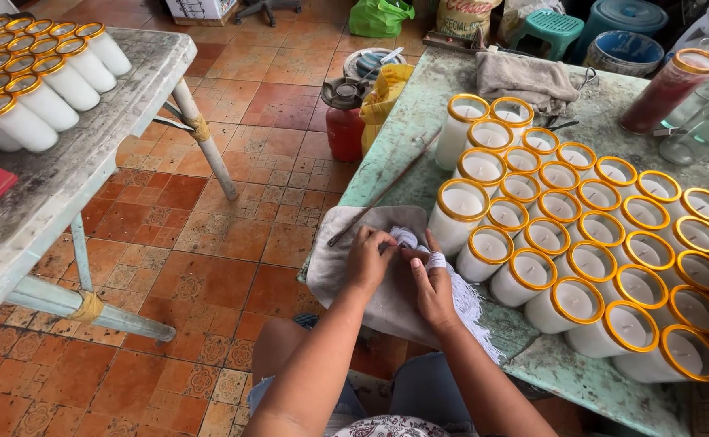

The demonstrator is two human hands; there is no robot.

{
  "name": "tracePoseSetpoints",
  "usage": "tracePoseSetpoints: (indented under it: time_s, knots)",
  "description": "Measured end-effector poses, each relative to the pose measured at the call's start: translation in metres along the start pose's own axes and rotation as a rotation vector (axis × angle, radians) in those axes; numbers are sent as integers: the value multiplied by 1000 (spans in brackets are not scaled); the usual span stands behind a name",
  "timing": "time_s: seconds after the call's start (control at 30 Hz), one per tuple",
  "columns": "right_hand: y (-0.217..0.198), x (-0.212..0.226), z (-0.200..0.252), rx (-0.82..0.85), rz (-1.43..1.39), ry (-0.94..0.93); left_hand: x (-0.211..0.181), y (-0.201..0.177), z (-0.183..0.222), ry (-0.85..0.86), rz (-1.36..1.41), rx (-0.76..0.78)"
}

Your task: Untangling and separating a bundle of white candle wicks on a cloth-covered surface.

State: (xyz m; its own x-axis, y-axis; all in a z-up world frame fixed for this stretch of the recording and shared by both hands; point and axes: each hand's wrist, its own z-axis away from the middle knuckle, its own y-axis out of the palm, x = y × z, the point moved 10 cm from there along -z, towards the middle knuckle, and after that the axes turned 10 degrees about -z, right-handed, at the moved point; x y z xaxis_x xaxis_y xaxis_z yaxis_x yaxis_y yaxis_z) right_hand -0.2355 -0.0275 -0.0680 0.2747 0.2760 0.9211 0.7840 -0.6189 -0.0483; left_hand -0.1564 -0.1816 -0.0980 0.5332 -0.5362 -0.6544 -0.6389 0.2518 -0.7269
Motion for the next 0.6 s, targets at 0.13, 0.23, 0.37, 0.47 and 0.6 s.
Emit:
tracePoseSetpoints:
  time_s: [0.13,0.23,0.37,0.47,0.6]
  knots:
    - [4,8,-2,2,-2,14,5,-2,0,58,75,-63]
    - [7,-8,-2,12,-234,112,10,0,0,93,158,-34]
    - [5,-20,-1,2,-333,142,18,4,-7,120,340,38]
    - [5,-25,0,-9,-383,154,27,1,-8,-13,694,96]
    - [9,-22,0,-13,-411,161,41,-14,-6,-188,1136,137]
